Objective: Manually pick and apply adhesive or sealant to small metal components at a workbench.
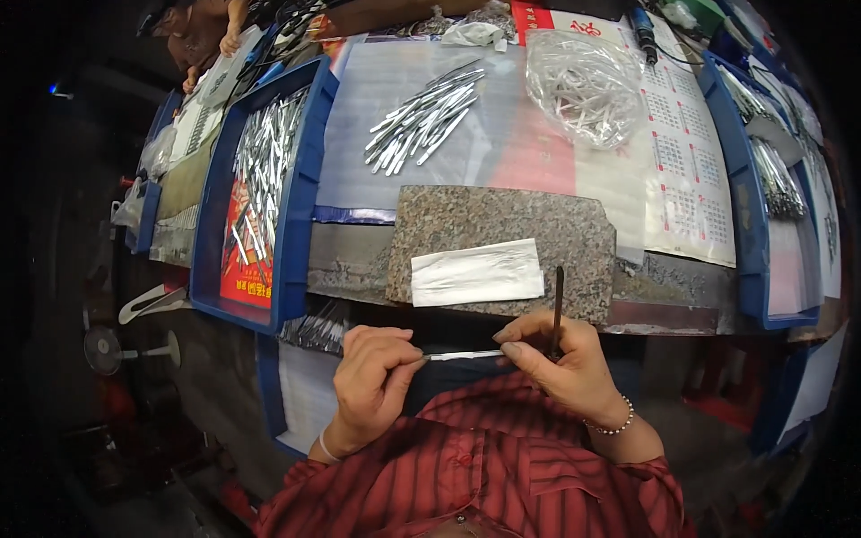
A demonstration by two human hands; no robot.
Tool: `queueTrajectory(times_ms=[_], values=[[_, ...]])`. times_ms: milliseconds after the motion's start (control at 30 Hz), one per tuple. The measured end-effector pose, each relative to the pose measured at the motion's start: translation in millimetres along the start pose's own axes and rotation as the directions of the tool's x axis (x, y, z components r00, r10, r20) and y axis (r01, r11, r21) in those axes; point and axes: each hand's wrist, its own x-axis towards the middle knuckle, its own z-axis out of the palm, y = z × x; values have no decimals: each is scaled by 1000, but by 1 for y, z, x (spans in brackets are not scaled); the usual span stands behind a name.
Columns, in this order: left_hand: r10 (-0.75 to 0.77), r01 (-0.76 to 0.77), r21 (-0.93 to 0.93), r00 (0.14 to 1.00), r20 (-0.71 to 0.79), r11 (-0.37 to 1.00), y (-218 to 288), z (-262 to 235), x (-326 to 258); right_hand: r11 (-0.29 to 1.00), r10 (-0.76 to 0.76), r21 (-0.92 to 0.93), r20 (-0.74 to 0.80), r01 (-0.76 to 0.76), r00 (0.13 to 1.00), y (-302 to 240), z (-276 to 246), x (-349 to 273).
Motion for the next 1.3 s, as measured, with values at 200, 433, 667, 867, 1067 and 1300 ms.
queueTrajectory(times_ms=[200, 433, 667, 867, 1067, 1300], values=[[-40, 40, -12, 999, 13, 999, 1, -1, -10, 998, 17, -60, 7, -17, 1000, 0, 4, -1], [-104, 106, -96, 994, 28, 990, -4, 3, -17, 987, -57, -150, 5, 57, 998, 9, 6, 0], [-173, 179, -112, 983, 59, 977, -11, -2, -25, 939, -171, -299, 13, 167, 985, 15, 18, 8], [-378, 501, -307, 844, 380, 810, -23, -6, -58, 857, -150, -453, 239, 247, 959, 28, 38, 13], [-565, 644, -268, 761, 319, 716, -35, -32, -101, 875, -24, -456, 294, 162, 956, 42, 61, 21], [-632, 722, 141, 669, -392, 677, -120, -59, -159, 843, 1, -506, 344, 184, 939, 37, 69, 32]])
